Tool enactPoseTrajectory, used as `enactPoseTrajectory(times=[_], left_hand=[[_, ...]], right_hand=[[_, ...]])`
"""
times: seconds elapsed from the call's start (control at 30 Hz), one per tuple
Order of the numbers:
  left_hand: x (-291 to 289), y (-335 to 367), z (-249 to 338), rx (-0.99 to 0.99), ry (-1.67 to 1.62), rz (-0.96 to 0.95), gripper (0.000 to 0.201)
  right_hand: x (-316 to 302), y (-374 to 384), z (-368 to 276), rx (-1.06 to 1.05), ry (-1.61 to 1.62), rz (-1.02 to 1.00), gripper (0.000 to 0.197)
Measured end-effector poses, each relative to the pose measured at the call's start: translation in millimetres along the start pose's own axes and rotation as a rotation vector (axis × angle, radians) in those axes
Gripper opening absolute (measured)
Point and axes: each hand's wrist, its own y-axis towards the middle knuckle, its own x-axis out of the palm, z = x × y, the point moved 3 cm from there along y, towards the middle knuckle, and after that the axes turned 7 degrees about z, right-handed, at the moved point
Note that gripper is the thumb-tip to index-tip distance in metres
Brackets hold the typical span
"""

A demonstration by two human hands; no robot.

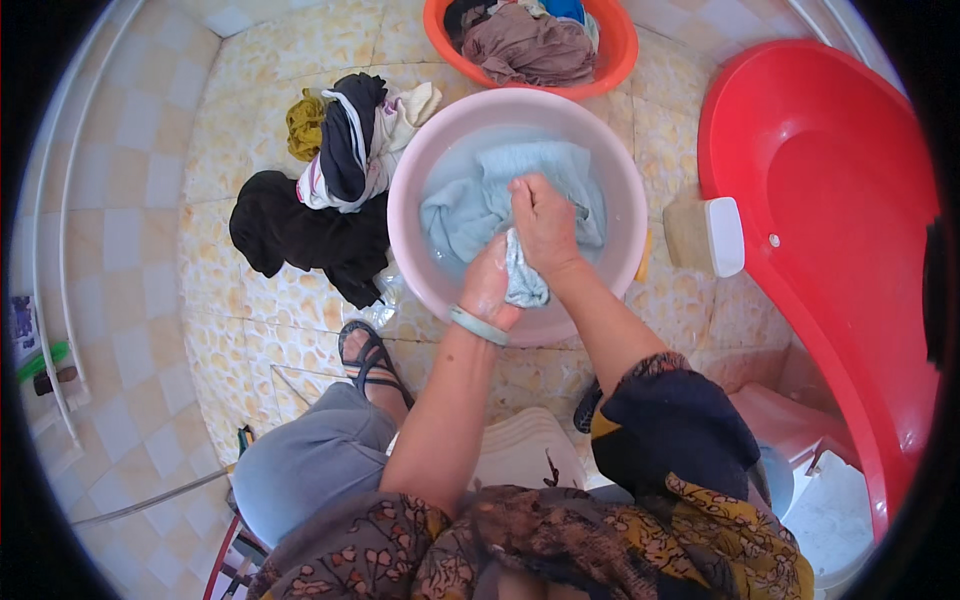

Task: Hand-washing a light-blue garment in a basin with soap and water.

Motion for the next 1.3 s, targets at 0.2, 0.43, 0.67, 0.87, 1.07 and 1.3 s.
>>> enactPoseTrajectory(times=[0.2, 0.43, 0.67, 0.87, 1.07, 1.3], left_hand=[[-59.7, 33.5, 23.2, 0.103, 0.086, -0.66, 0.024], [-9.9, 12.4, 24.7, 0.025, 0.09, -0.068, 0.028], [-4.4, -2.1, 48.4, 0.102, 0.182, -0.247, 0.025], [-5.7, -7.2, 29.4, -0.024, 0.629, -0.192, 0.017], [-3.4, -1.1, 5.1, 0.12, 0.468, -0.092, 0.014], [4.0, -10.0, -12.0, -0.027, 0.072, -0.048, 0.03]], right_hand=[[-1.1, -65.0, -57.3, -0.331, 0.314, 0.021, 0.017], [2.1, 4.6, -8.0, 0.133, 0.243, -0.168, 0.021], [-34.1, 5.3, -7.6, 0.254, 0.384, -0.501, 0.029], [-34.0, 16.0, -8.6, 0.721, 1.076, -0.003, 0.024], [-23.0, 10.9, 21.5, 0.721, 1.438, -0.114, 0.028], [-25.0, -6.1, 1.3, 0.928, 1.507, 0.076, 0.026]])
